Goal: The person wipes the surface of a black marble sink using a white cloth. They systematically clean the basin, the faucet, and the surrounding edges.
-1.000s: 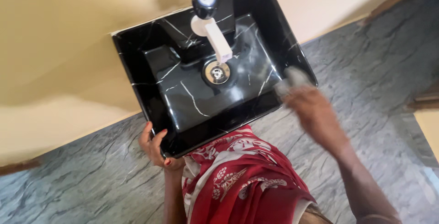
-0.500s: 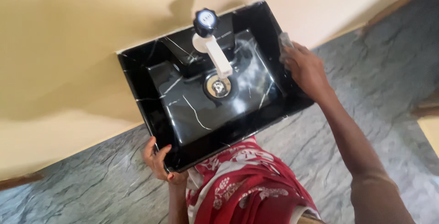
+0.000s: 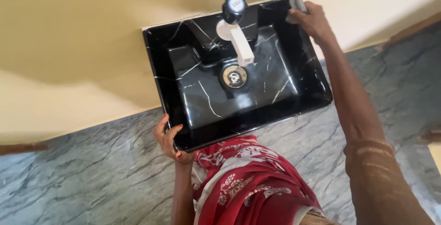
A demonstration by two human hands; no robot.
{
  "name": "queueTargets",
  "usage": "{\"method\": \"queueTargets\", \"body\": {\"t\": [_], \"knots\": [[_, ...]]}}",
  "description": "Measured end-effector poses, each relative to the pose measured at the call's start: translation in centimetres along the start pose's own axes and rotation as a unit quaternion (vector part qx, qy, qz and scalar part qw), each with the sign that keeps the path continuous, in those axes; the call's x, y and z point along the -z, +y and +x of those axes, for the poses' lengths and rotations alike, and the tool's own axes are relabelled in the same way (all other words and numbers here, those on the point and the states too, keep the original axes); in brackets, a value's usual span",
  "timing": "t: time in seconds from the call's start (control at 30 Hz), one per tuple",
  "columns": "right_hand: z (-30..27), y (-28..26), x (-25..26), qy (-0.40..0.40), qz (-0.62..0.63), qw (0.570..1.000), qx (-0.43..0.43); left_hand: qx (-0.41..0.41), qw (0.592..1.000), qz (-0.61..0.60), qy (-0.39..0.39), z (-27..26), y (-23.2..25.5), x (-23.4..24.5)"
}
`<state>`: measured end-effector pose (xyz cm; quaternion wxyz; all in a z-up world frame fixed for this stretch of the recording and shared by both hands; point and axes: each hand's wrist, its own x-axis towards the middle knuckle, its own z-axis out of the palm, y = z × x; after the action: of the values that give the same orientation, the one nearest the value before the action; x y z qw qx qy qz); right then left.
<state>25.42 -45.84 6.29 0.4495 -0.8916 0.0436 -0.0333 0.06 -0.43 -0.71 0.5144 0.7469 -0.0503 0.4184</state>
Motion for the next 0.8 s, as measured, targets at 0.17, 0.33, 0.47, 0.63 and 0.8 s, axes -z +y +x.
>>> {"method": "queueTargets", "body": {"t": [0.17, 0.33, 0.47, 0.63, 0.8], "knots": [[-6.7, -1.1, 0.7, -0.021, -0.013, 0.996, -0.087, 0.019, 0.999, -0.016, -0.030, 0.3, 1.0, 0.5], [-15.1, -1.7, 2.3, -0.039, -0.019, 0.993, -0.108, 0.005, 0.999, -0.006, -0.042, 0.6, 0.9, 0.7], [-21.2, -0.1, 2.6, -0.015, 0.005, 0.980, -0.198, 0.006, 0.999, -0.004, -0.037, 0.4, 0.7, 0.5], [-27.8, 3.9, 0.8, 0.109, -0.071, 0.978, -0.163, 0.000, 0.999, -0.034, -0.018, 0.5, 0.7, -0.2], [-31.2, 0.2, -5.0, 0.291, -0.031, 0.954, -0.063, -0.003, 0.999, -0.007, -0.038, 0.5, 0.6, 0.2]]}}
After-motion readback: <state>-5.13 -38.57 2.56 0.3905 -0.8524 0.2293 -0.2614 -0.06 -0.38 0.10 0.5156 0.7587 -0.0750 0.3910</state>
